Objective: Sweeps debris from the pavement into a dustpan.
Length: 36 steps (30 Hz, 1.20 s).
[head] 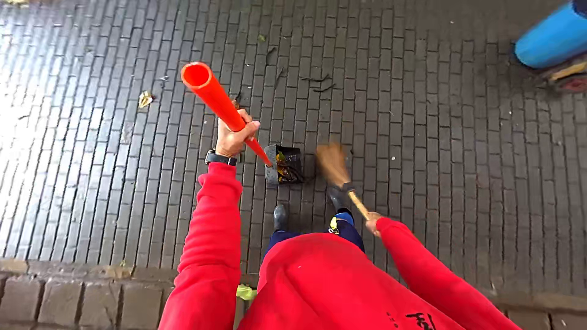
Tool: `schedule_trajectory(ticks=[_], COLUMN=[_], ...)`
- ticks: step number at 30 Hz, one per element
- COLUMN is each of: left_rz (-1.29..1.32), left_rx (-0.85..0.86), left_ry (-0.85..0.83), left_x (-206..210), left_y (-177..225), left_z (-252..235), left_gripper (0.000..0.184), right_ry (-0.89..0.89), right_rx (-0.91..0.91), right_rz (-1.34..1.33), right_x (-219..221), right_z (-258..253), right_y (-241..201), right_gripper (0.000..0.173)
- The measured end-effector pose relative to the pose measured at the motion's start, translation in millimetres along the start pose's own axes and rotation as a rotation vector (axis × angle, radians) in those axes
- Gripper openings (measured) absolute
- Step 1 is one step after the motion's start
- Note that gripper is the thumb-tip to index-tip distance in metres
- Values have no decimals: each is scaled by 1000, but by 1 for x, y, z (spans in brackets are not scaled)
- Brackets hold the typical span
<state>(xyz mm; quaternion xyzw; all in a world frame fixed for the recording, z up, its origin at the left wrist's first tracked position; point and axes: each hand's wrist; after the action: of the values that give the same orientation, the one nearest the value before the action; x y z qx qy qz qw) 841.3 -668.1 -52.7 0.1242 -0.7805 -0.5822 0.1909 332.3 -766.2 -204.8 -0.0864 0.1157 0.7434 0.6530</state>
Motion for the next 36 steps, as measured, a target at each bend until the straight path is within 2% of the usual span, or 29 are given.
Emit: schedule_trajectory(ticks=[3,4,6,7,10,13,16,18,20,22,25,27,30,33,36], left_rz=[6,0,11,18,31,24,-2,10,13,8,27,50,49,72,97], left_rx=[-14,-15,-16,-18,-25,7,5,15,23,15,18,50,94,136,156], left_ry=[-50,-61,-89,-106,-124,-76,14,48,61,41,23,101,170,166,148], left_x=[-20,-29,-49,-58,-86,-103,-110,-118,-128,-133,-136,-133,-129,-120,-106], left_y=[2,7,20,27,47,58,46,36,39,39,38,39,37,31,19], left_z=[-1,-3,2,6,26,46,69,78,79,80,84,91,91,80,61], left_gripper=[16,15,15,15,16,18,20,20,20,19,18,20,22,23,23], right_ry=[-85,-19,25,62,112,173,190,131,18,-101,-181,-172,-130,-79,70], right_rx=[-75,-162,-155,-109,80,235,308,312,243,134,4,-63,-84,-11,129], right_rz=[270,314,248,165,-168,-549,-842,-862,-689,-413,-141,-74,-79,-200,-394], right_x=[35,46,66,78,116,151,174,191,206,222,225,208,169,155,141], right_z=[137,113,71,70,110,125,99,69,46,37,45,62,98,133,153], right_y=[-69,-60,-21,4,68,95,68,33,-12,-54,-79,-59,-5,64,120], right_gripper=[55,55,58,60,54,48,35,24,24,36,47,45,37,35,35])
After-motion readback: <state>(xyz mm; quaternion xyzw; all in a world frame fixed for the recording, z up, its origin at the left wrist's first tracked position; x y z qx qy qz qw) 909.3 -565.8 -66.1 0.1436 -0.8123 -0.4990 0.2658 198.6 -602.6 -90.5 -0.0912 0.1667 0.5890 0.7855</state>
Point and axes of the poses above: each hand's wrist, its own z-axis away from the middle knuckle, its own x-axis out of the palm, y = z × x, and after that the axes turned 4 degrees about z, right-handed
